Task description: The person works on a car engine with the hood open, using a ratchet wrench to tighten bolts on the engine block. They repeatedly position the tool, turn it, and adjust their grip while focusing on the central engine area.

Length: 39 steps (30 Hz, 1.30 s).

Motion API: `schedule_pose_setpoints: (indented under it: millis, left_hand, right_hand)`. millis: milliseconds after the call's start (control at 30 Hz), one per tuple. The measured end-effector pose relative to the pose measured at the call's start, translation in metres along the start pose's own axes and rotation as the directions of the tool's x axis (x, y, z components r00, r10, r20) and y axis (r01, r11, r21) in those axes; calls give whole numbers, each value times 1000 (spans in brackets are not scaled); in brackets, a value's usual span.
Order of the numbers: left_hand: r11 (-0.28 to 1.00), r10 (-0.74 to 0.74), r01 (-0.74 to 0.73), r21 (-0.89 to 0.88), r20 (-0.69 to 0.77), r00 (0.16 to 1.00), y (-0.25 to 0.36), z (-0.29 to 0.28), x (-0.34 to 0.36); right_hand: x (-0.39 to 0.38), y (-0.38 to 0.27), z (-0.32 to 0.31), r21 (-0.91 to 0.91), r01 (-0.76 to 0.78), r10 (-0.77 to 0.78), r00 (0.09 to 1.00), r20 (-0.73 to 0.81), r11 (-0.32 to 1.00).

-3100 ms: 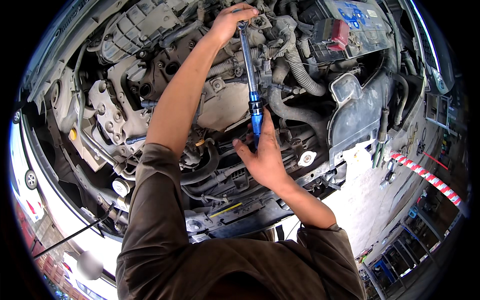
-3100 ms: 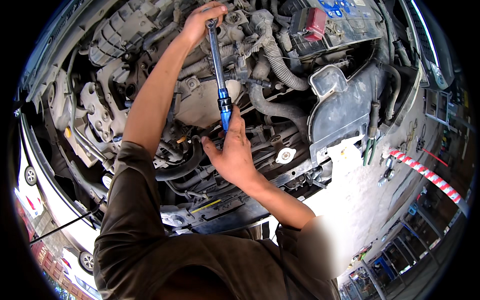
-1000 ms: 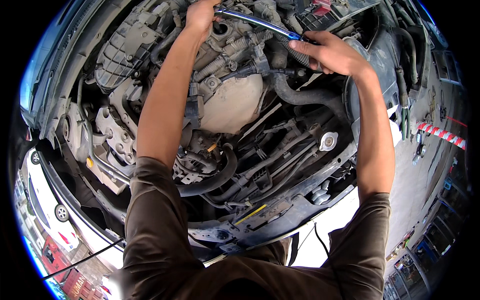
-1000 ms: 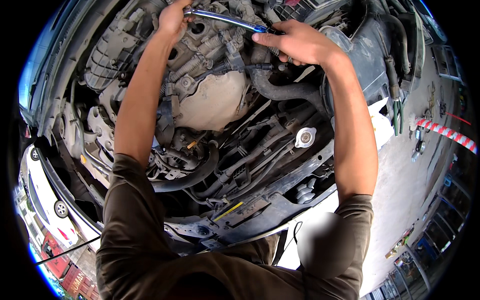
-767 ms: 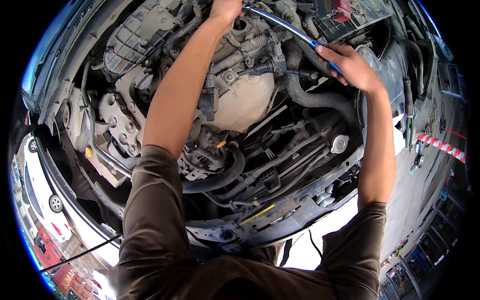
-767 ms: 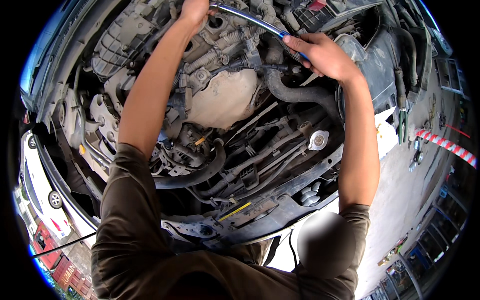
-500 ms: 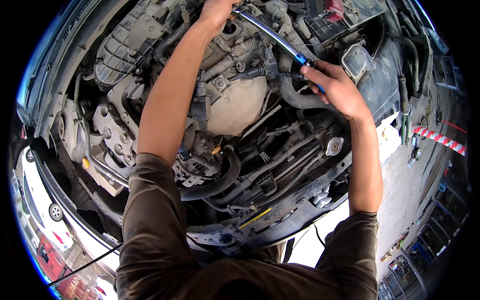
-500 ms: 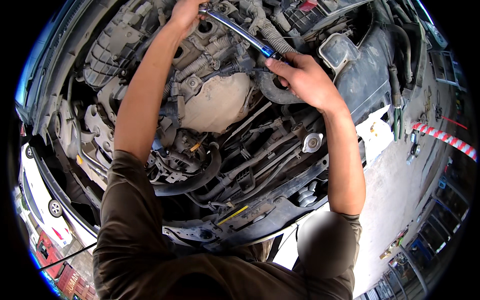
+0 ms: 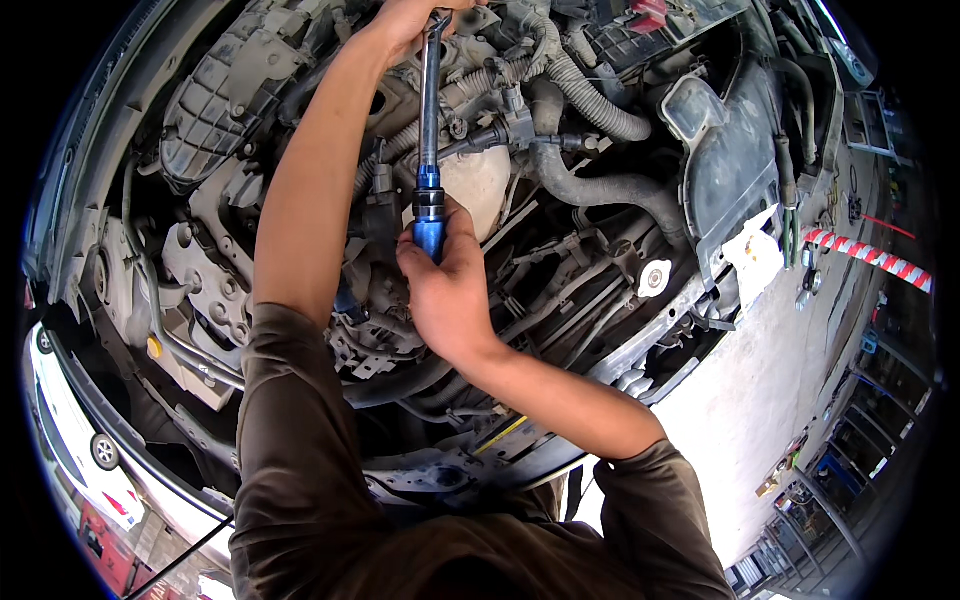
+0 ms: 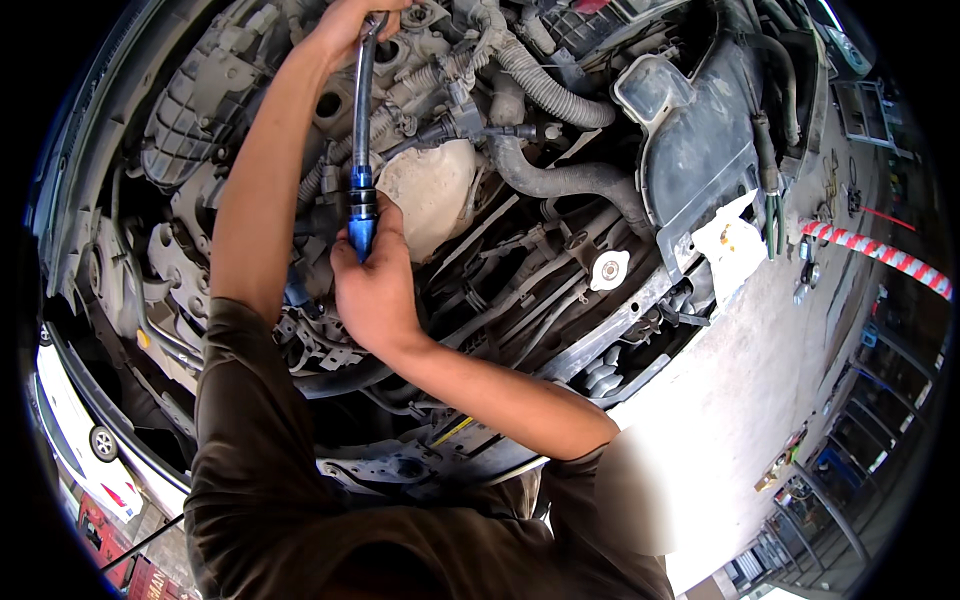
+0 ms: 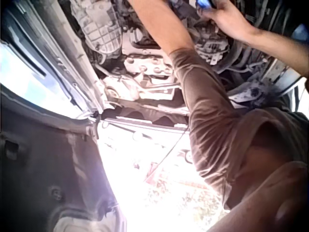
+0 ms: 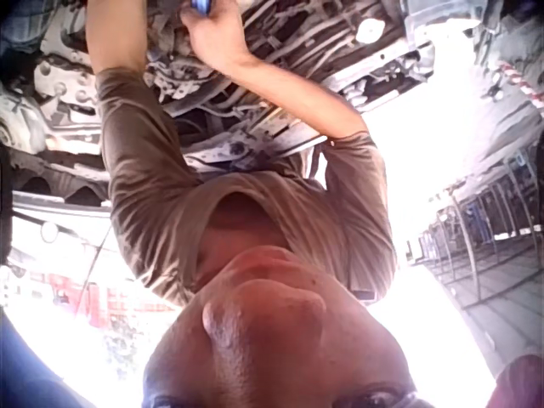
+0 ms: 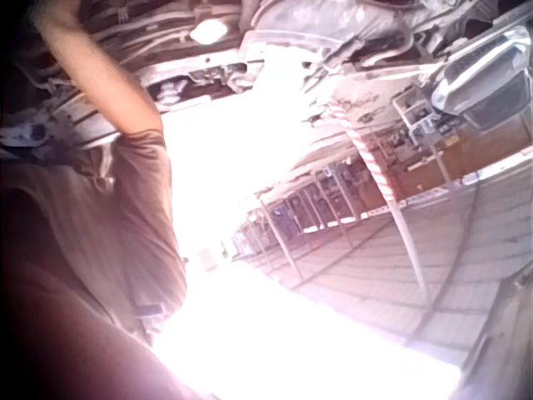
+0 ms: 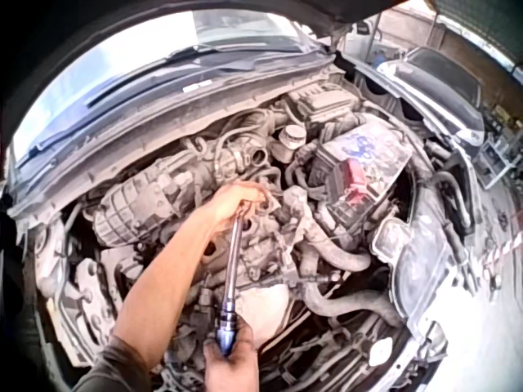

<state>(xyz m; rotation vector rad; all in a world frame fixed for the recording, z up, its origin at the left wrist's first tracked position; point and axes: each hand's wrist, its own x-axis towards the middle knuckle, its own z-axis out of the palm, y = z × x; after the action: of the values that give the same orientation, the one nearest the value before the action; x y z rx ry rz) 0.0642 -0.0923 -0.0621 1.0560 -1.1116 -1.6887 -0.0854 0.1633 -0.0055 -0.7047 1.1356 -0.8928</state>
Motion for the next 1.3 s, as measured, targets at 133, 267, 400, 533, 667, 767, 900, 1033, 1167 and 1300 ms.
schedule_pose_setpoints:
  millis: [133,267,400,533,667,767,900,1033,1167,1300]
  left_hand:
    - [993,89,-71,96,-201,975,-8,21,1]
    - [984,145,-167,-62,-266,953,-19,0,-8]
    - [973,174,-187,-136,-104,979,-13,-6,-16]
    - [984,97,-95,-153,3,995,-9,-7,-20]
    - [973,220,-188,133,-286,933,-14,3,-14]
    - [956,265,-181,231,-414,871,-19,10,-7]
    - [974,181,-226,-14,-551,815,-20,28,-11]
    - [972,217,-231,45,-549,807,-21,16,-6]
    - [984,172,-174,44,-508,844,-25,4,-5]
    - [978,180,-206,-12,-436,882,-21,9,-5]
  right_hand:
    - [16,-43,-66,-588,36,167,943,287,808]
    - [66,-143,-125,-966,178,35,982,187,185]
    - [134,-173,-164,-900,219,-443,811,382,-376]
    - [160,-162,-167,-833,145,-601,628,495,-534]
    - [157,-155,-180,-828,256,-572,621,536,-499]
    - [139,-157,-172,-887,277,-453,780,432,-370]
    - [133,-158,-163,-925,231,-359,871,335,-302]
    - [124,-156,-153,-934,219,-380,868,319,-284]
    - [99,-145,-132,-958,113,-371,904,210,-265]
    - [74,-126,-121,-978,87,-423,892,161,-189]
